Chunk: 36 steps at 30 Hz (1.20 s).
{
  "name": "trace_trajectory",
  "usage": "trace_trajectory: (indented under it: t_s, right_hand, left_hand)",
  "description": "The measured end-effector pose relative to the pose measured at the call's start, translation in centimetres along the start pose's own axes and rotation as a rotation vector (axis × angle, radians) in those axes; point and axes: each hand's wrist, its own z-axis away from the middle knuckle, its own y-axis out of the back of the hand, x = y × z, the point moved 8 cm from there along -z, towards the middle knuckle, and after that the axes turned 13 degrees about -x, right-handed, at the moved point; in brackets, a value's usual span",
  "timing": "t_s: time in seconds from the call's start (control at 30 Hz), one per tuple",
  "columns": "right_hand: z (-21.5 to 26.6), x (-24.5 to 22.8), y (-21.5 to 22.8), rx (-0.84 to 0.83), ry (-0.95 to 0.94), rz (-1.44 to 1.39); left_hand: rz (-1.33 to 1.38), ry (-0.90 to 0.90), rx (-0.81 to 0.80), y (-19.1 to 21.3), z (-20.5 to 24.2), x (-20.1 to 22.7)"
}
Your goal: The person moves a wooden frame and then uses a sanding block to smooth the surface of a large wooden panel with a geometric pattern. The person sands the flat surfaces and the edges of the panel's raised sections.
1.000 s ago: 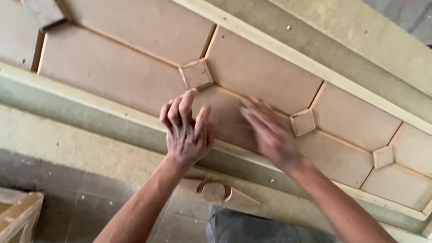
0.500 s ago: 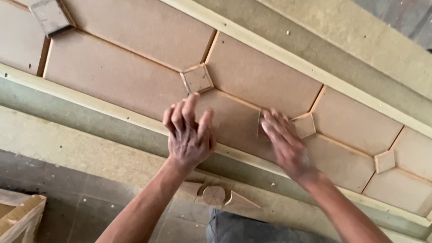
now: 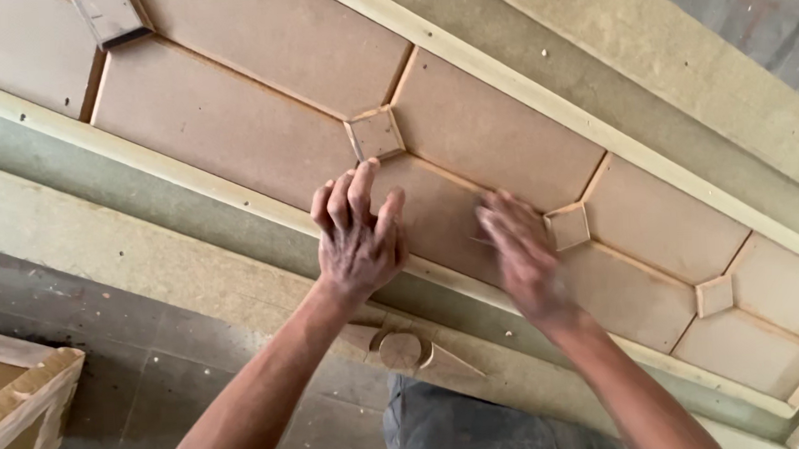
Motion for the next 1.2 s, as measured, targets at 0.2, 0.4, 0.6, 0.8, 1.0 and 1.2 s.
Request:
trace_trajectory:
  t_s: [0.2,0.4,0.6,0.8,1.0,1.2]
  right_hand:
    - [0.4,-0.7,-2.7,0.102,-0.078,0.421]
    - [-7.1,-4.5,-5.1,0.048,-0.005,0.205]
    - [-6.2,-4.9,-1.8,0.097,0.048,0.178]
    - [-6.9,-5.5,-3.6,0.135,0.062,0.107]
    - [-5.2,-4.0,-1.1,0.075,-0.083,0.02]
    - [-6.8,-4.0,-4.6,0.054,0.096,0.088]
  left_hand:
    - [-0.039,0.023,-0.003,-0.5,0.1,0.0]
    - [-0.038,0.038,0.058,0.2,0.1,-0.2]
    - [-0.035,0.023,0.002,-0.7,0.2,-0.4]
    - [0.012,0.008,0.048,-0.5,0.9,-0.2]
    - [-0.054,-0.026,-0.031,-0.9,0.5,0.1]
    - [-0.005,0.008,0.036,-1.2,0.9,-0.2]
